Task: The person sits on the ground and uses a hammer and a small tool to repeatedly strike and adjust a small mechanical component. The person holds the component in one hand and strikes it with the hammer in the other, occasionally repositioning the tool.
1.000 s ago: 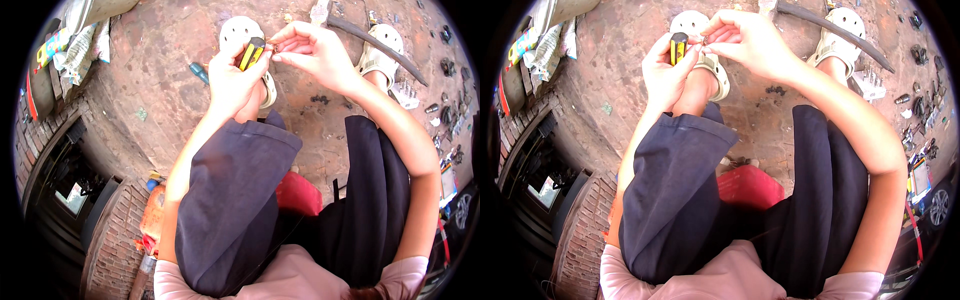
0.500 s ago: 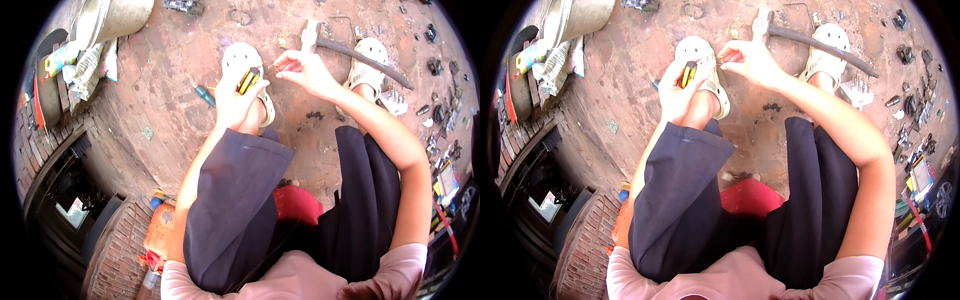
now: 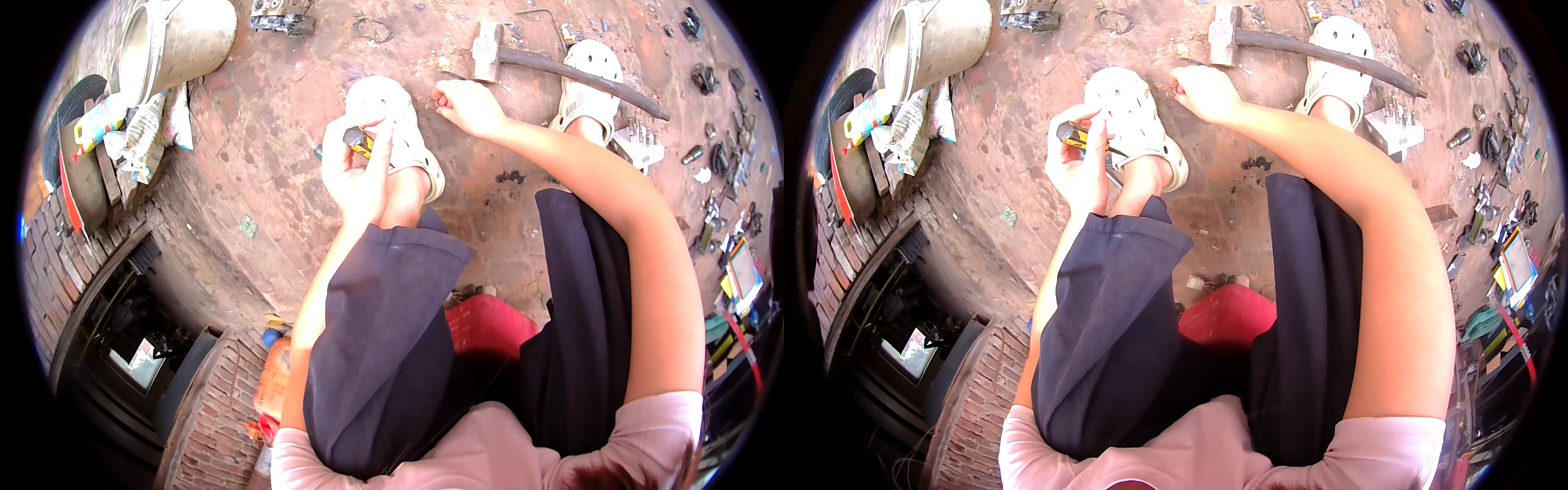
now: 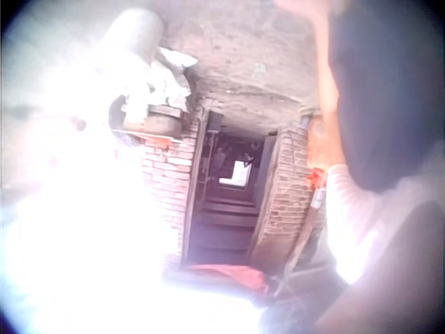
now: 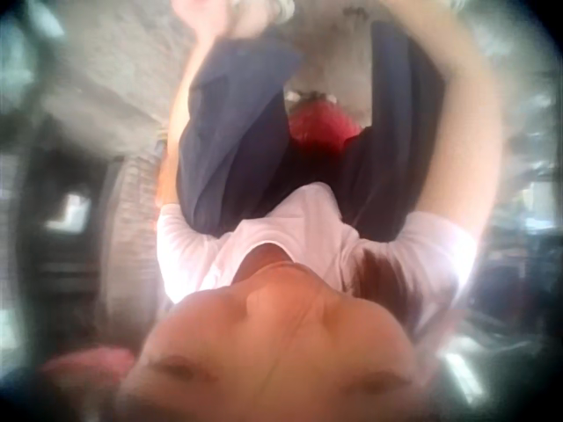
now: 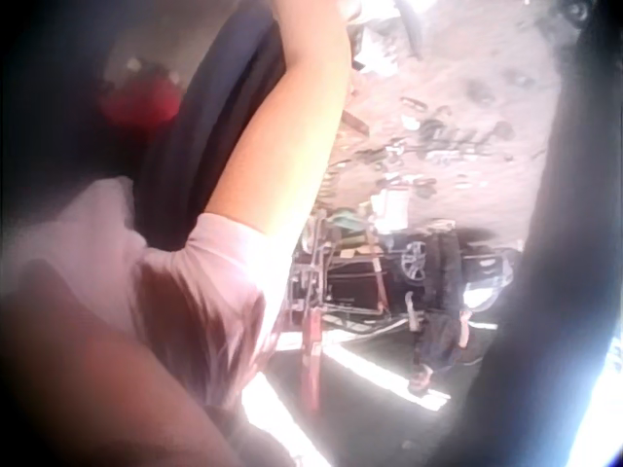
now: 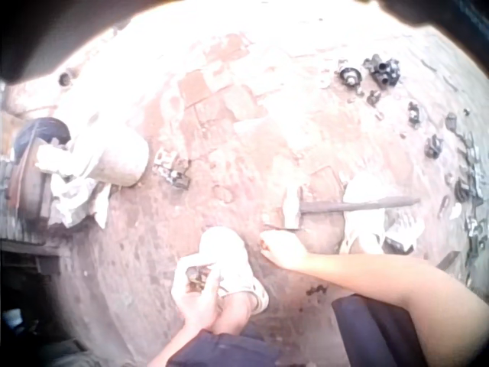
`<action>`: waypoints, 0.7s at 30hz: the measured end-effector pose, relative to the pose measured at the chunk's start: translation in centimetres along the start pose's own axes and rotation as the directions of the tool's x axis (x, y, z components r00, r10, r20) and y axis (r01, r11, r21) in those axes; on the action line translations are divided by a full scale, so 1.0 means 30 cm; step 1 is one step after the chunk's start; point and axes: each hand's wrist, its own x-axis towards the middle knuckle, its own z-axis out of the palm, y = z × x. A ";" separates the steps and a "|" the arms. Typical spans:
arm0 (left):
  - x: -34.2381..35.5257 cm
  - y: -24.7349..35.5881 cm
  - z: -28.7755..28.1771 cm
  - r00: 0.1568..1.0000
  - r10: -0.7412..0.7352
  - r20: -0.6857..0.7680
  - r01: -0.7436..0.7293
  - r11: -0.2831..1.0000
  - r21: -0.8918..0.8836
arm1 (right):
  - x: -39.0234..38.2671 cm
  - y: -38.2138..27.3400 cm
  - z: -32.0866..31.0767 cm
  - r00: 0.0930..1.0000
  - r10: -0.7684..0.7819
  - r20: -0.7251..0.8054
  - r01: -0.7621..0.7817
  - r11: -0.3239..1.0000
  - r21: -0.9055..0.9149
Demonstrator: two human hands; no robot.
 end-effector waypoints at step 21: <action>0.025 -0.042 0.037 0.983 0.011 0.182 -0.011 1.000 0.000 | 0.009 -0.003 0.066 0.959 -0.274 -0.076 0.258 0.950 -0.175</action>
